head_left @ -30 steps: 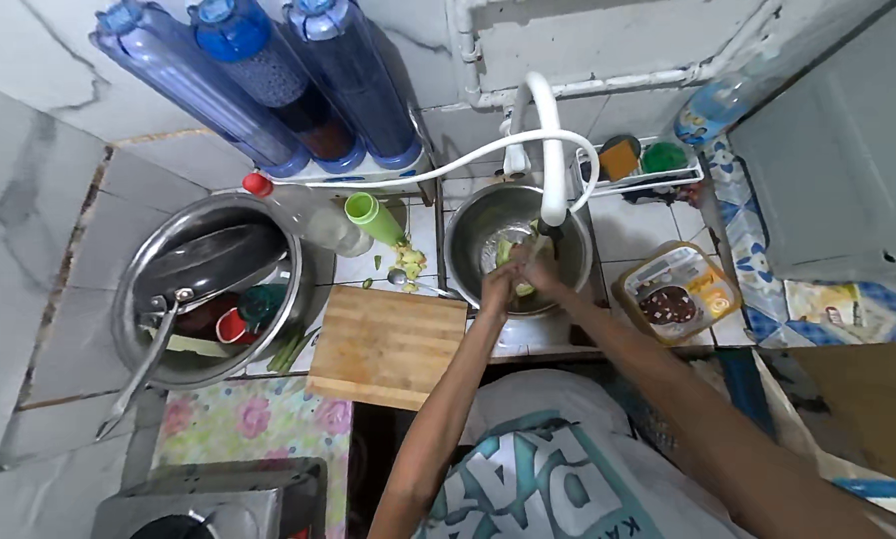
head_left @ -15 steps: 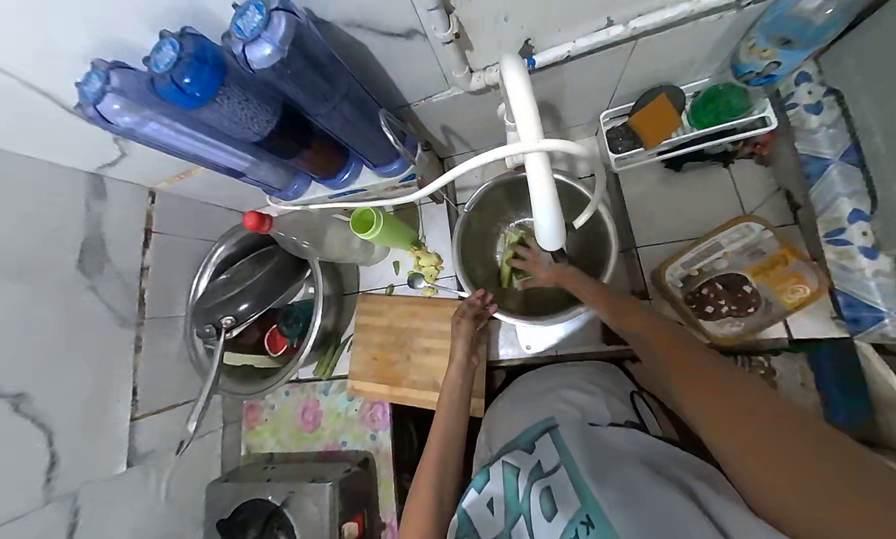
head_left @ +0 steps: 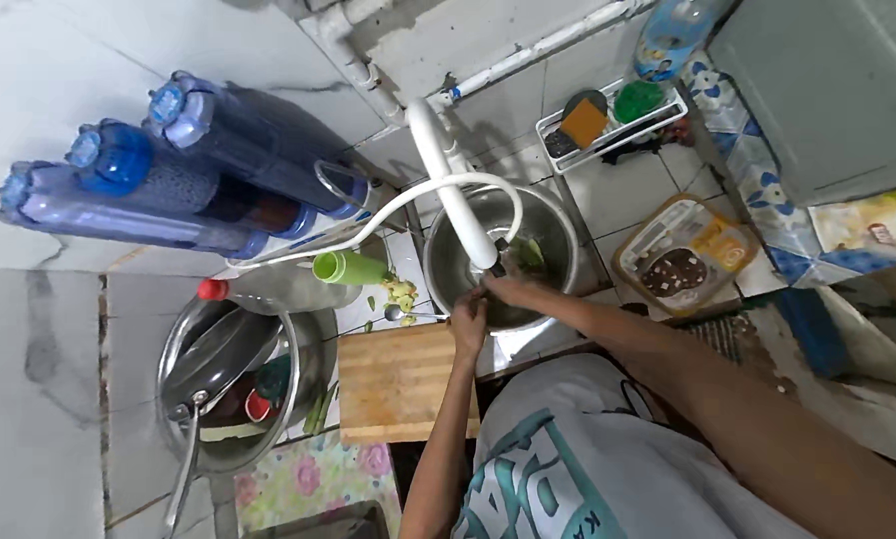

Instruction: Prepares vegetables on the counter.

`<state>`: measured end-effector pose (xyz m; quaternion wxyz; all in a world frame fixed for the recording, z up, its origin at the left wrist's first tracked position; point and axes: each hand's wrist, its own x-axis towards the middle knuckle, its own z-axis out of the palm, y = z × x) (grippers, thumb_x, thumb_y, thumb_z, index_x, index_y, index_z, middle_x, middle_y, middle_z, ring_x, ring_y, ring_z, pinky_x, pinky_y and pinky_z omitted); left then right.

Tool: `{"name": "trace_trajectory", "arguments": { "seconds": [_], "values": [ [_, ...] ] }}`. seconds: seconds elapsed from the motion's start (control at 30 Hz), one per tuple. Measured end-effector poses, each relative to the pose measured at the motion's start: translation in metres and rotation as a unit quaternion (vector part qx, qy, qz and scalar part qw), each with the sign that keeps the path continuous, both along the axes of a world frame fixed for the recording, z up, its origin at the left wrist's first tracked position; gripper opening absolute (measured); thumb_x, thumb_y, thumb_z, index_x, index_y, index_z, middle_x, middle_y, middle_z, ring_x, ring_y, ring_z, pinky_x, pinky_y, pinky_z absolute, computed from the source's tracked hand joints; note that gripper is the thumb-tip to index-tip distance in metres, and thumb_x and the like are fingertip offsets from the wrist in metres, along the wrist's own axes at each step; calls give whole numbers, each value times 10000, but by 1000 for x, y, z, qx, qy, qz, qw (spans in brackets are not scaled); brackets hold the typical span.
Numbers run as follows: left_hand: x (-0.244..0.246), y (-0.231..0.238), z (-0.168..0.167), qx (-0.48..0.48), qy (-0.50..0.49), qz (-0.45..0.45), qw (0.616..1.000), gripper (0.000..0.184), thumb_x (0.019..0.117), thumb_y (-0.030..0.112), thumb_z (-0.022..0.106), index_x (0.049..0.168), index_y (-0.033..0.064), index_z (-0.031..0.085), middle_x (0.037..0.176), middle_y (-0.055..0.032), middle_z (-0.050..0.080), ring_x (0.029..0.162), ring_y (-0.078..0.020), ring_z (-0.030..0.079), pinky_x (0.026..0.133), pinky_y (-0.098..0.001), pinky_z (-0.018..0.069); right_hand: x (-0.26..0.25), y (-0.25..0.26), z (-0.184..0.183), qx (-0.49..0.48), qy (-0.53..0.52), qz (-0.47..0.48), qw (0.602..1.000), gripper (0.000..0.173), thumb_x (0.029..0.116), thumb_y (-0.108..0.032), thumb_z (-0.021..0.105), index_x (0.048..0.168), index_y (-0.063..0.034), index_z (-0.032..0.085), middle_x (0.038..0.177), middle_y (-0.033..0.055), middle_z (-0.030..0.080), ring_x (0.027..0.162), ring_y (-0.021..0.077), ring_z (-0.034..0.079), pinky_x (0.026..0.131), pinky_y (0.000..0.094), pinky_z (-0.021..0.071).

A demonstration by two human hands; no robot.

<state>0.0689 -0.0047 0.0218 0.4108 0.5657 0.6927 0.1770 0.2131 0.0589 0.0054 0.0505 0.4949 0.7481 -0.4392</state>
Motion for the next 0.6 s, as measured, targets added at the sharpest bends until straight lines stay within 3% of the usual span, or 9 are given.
{"name": "trace_trajectory", "arguments": {
  "seconds": [0.1,0.13,0.17,0.23,0.3,0.37,0.47,0.53,0.6],
  "values": [
    [11,4,12,1,151,-58,987,339,1017,161,545,1321,80,672,1319,-158,664,1292,-349,574,1139,-661,271,12,-4,34,-37,28,-40,998,329,1076,-70,454,1348,65,581,1379,299,574,1321,458,534,1110,593,411],
    [14,4,15,7,176,-82,981,333,1020,178,543,1308,85,683,1316,-158,664,1287,-360,572,1128,-662,278,20,-3,38,-32,30,-50,998,315,1071,-88,483,1314,63,613,1342,293,602,1291,449,560,1095,585,427],
    [19,6,15,17,168,-99,981,317,1027,182,544,1280,65,696,1280,-170,678,1237,-358,605,1096,-634,349,29,0,39,-15,29,-50,998,284,1058,-100,523,1254,67,643,1270,291,636,1231,448,597,1059,587,454],
    [31,15,12,6,53,-86,995,276,1033,128,551,1204,-29,699,1145,-185,714,1058,-280,692,989,-464,526,47,9,48,15,34,-36,999,196,1009,-69,612,1124,71,688,1100,269,688,1063,433,668,959,589,518],
    [50,25,10,-55,-138,24,989,192,1031,41,542,1076,-104,660,904,-132,685,778,-142,662,755,-291,566,61,21,71,18,66,-22,997,140,972,2,640,1074,73,704,1017,238,711,937,390,701,911,566,548],
    [70,38,19,-127,-303,166,930,128,1046,4,497,1020,-76,594,715,-55,603,540,-63,553,512,-189,483,69,36,106,9,85,-19,996,131,962,19,644,1063,71,709,992,219,714,898,350,705,897,533,559],
    [80,55,32,-175,-450,244,841,179,1081,57,383,1014,26,546,587,28,447,386,-18,380,362,-141,354,77,61,133,84,138,-73,984,128,970,-22,648,1063,51,696,946,191,708,847,301,698,837,491,571],
    [77,63,39,-183,-503,272,800,236,1103,159,338,1017,70,539,558,52,422,356,-9,358,335,-136,338,73,82,128,204,162,-154,953,312,982,-153,672,1214,53,637,1107,278,674,1025,423,673,916,577,531],
    [74,66,42,-162,-500,281,803,248,1110,216,329,956,126,501,562,58,433,364,-4,364,339,-135,339,56,106,111,235,153,-222,934,630,1012,-338,644,1484,24,436,1407,340,499,1251,482,562,1035,560,495]
  ]
}}
